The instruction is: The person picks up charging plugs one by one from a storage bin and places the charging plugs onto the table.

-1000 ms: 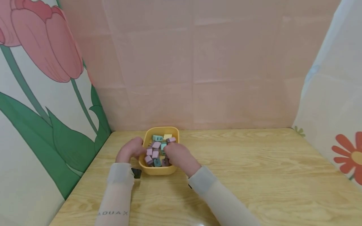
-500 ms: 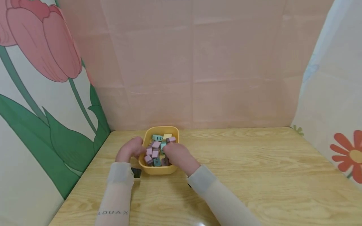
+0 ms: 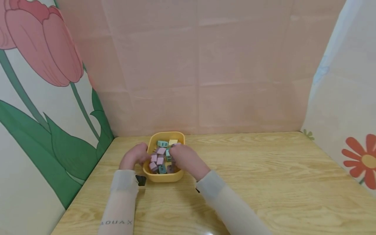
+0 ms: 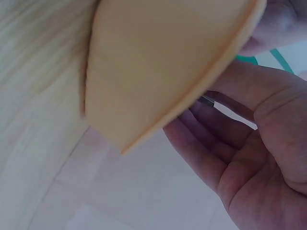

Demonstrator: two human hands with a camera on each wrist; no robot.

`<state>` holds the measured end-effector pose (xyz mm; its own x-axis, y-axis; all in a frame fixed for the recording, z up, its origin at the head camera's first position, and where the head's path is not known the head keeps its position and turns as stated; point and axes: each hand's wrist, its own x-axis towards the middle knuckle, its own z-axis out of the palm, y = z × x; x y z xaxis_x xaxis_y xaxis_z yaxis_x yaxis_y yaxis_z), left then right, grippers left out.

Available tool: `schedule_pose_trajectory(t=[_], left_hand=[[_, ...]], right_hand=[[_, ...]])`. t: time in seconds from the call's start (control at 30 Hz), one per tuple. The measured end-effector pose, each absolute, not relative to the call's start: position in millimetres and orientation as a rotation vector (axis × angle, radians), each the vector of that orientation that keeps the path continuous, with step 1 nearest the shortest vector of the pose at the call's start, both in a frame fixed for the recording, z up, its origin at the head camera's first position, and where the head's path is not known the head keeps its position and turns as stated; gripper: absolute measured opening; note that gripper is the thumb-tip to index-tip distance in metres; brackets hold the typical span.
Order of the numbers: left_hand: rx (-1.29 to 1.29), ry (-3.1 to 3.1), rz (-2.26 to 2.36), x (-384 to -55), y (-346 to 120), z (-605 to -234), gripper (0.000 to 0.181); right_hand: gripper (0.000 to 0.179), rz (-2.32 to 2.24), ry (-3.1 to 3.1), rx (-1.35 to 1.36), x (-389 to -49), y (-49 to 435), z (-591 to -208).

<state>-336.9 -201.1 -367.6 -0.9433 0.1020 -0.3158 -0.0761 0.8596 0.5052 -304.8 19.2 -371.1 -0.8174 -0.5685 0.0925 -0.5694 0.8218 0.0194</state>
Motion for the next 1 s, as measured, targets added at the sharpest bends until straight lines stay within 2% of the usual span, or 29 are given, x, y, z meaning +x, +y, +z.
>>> schedule_pose_trajectory(t=[0.7,1.0], left_hand=[[0.077,2.651,0.71,-327,-183,-362,0.026],[0.107,2.629,0.71,-327,-175,-362,0.025]], right_hand=[[0.024,0.609,-3.149,0.83,-316,58,-346],[0.029,0.727,-3.081,0.97,-326,88,-336]])
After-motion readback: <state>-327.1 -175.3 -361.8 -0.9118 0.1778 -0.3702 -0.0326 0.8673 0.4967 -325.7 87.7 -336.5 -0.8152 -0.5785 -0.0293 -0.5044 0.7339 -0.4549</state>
